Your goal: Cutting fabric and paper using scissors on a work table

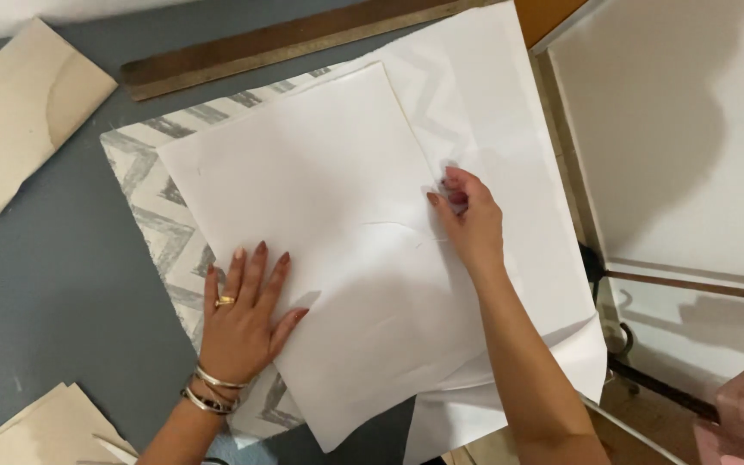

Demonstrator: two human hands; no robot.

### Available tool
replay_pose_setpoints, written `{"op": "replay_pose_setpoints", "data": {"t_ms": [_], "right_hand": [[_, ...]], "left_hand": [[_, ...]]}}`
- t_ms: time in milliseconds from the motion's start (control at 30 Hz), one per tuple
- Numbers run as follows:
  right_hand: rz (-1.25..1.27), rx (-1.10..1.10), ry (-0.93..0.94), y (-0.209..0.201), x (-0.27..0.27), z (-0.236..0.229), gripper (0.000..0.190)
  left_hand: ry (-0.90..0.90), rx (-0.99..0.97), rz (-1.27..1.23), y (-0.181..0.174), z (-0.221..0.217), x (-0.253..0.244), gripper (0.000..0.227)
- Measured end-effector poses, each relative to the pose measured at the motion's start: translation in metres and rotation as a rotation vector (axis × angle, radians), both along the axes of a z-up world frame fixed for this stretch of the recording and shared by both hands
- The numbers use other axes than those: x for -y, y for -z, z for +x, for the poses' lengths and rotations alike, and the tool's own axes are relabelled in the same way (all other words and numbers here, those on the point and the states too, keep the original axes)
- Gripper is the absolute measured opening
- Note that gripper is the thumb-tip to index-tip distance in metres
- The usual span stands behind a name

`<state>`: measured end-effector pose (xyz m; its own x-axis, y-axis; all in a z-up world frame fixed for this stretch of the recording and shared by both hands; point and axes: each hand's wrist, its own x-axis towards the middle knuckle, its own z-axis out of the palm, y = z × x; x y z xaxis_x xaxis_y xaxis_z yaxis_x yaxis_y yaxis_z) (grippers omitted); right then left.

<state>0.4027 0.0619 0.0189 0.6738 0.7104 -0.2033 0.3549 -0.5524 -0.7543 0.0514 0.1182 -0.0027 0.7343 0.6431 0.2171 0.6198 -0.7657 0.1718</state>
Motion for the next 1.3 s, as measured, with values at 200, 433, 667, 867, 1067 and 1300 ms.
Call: {"op": "replay_pose_setpoints", "data": {"t_ms": [200,433,667,867,1067,1300], "right_hand": [[-0.168,-0.035,0.020,0.032,-0.018,0.024,0.037],[-0.050,-0.002,0.009,0.023,-0.035,0.008,0.025],[-0.046,0.015,0.063,0.025,-0.042,0.005,0.026],[0.003,0.053,0.043,0.028,-0.041,0.001,0.023],[0.049,0.103,0.019,0.035,-0.038,0.003,0.023],[0.243,0.571,-0.190,0.007,-0.034,-0.025,0.039]], "left_hand": [[-0.074,0.011,-0.060,0.019,0.002,-0.011,0.074],[-0.099,0.018,-0.145,0.024,-0.003,-0.015,0.080],[-0.119,0.021,-0.157,0.028,-0.002,-0.021,0.079],[-0.123,0.012,-0.176,0.026,-0.003,-0.020,0.080],[-0.142,0.018,-0.175,0.027,-0.005,-0.017,0.079],[-0.135,0.026,-0.157,0.027,-0.005,-0.017,0.078]]}}
